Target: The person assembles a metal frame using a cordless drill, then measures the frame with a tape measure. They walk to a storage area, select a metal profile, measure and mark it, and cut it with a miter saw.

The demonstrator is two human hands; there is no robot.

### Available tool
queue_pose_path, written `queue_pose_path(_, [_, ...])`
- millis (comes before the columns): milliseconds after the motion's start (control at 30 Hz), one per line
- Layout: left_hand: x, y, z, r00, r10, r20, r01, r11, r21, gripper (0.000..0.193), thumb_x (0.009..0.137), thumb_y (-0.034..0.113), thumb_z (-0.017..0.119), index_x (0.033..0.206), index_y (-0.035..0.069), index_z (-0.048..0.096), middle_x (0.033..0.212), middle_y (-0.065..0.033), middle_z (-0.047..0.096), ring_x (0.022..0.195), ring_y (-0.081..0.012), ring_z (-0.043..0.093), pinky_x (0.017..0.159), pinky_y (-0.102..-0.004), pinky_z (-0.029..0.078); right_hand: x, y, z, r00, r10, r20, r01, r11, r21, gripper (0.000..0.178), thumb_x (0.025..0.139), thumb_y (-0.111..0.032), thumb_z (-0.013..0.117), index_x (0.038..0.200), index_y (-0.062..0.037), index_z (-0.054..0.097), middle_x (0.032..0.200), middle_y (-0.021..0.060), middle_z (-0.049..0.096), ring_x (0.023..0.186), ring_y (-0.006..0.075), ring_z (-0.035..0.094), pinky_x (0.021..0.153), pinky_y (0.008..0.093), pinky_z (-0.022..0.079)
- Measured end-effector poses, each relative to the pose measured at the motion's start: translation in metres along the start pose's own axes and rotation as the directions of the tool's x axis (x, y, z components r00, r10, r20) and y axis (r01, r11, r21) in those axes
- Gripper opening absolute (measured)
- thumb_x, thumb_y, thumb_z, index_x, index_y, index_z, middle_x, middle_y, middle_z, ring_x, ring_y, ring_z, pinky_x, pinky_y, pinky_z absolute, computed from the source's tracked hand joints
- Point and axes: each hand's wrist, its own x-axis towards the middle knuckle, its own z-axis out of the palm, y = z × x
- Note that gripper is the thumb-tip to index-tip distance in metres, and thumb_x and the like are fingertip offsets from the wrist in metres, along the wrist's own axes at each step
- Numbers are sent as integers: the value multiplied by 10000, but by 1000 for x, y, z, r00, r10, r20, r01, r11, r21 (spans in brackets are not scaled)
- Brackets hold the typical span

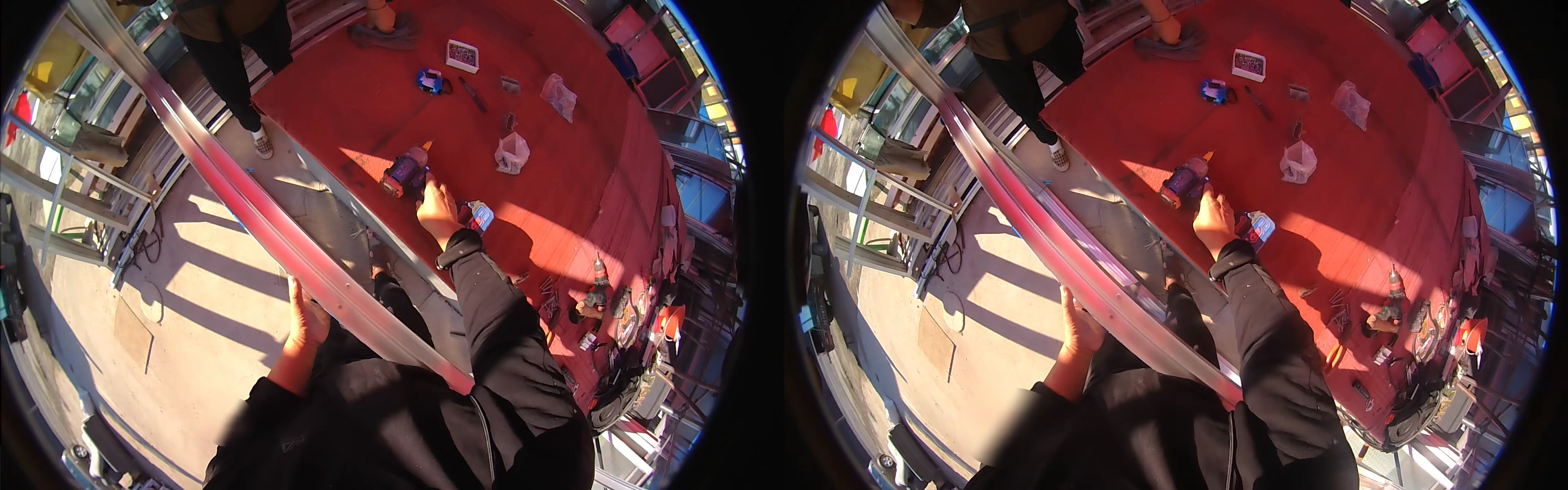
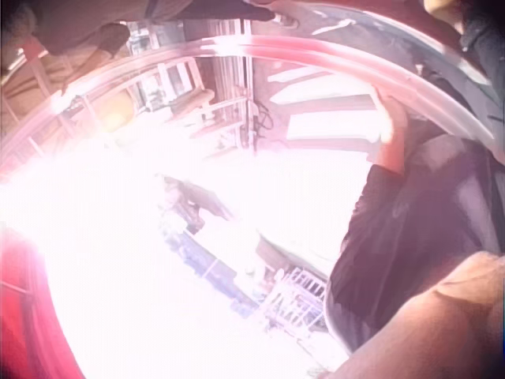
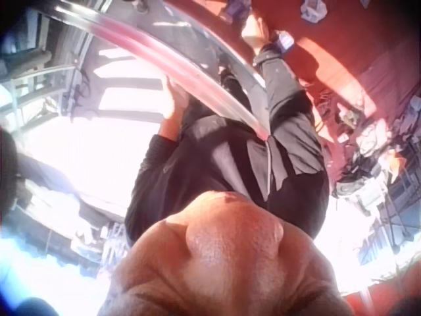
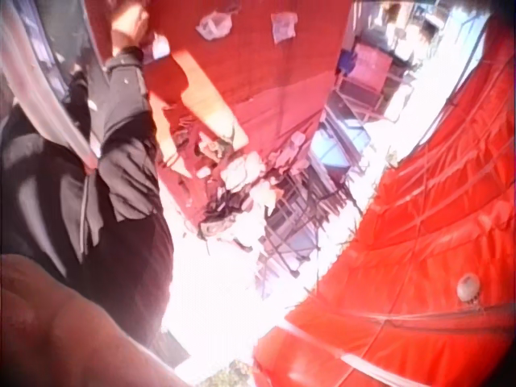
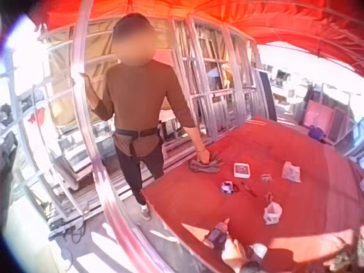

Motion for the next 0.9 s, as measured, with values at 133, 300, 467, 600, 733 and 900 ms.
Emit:
queue_pose_path(133, [8,-7,9,965,62,255,-99,986,133,513,910,299,639,1337,73,466,1218,-76,575,1158,-205,545,1023,-370,418,-15,-50,-77,961,-161,-227,209,956,206,347,800,-113,649,1130,-3,657,1093,193,665,1051,362,634,928,416,507])
queue_pose_path(300, [26,-8,-5,932,132,336,-210,956,207,387,892,186,619,1243,68,507,1116,-36,586,1056,-147,556,953,-326,431,-154,-182,-266,718,-505,-480,689,614,384,117,769,-18,677,884,2,670,858,125,673,780,246,658,727,299,523])
queue_pose_path(467, [32,2,-12,927,16,375,-160,920,358,430,877,235,631,1249,47,526,1141,-65,593,1068,-176,561,949,-353,440,-288,-310,-324,-49,-688,-724,989,70,-133,124,759,-111,680,774,-9,610,808,142,657,705,261,639,604,364,534])
queue_pose_path(600, [15,17,-4,953,69,293,-223,817,531,491,845,277,642,1256,37,520,1107,-86,601,1059,-206,571,941,-369,452,-329,-359,-290,-39,-713,-700,991,61,-118,121,752,-109,680,782,-7,621,801,135,656,695,253,636,593,353,526])
queue_pose_path(733, [-8,22,7,961,124,248,-235,838,493,523,828,228,650,1258,-13,474,1084,-114,619,957,-216,620,851,-358,506,-358,-369,-257,-1,-730,-683,995,70,-77,121,745,-108,679,789,-5,631,795,127,656,685,245,634,583,341,518])
queue_pose_path(900, [-12,17,14,948,294,123,-318,844,431,491,815,177,671,1214,-35,479,993,-127,638,858,-207,642,754,-349,526,-365,-371,-228,35,-733,-680,995,87,-43,125,736,-106,678,798,-3,644,787,117,655,673,235,630,570,327,509])
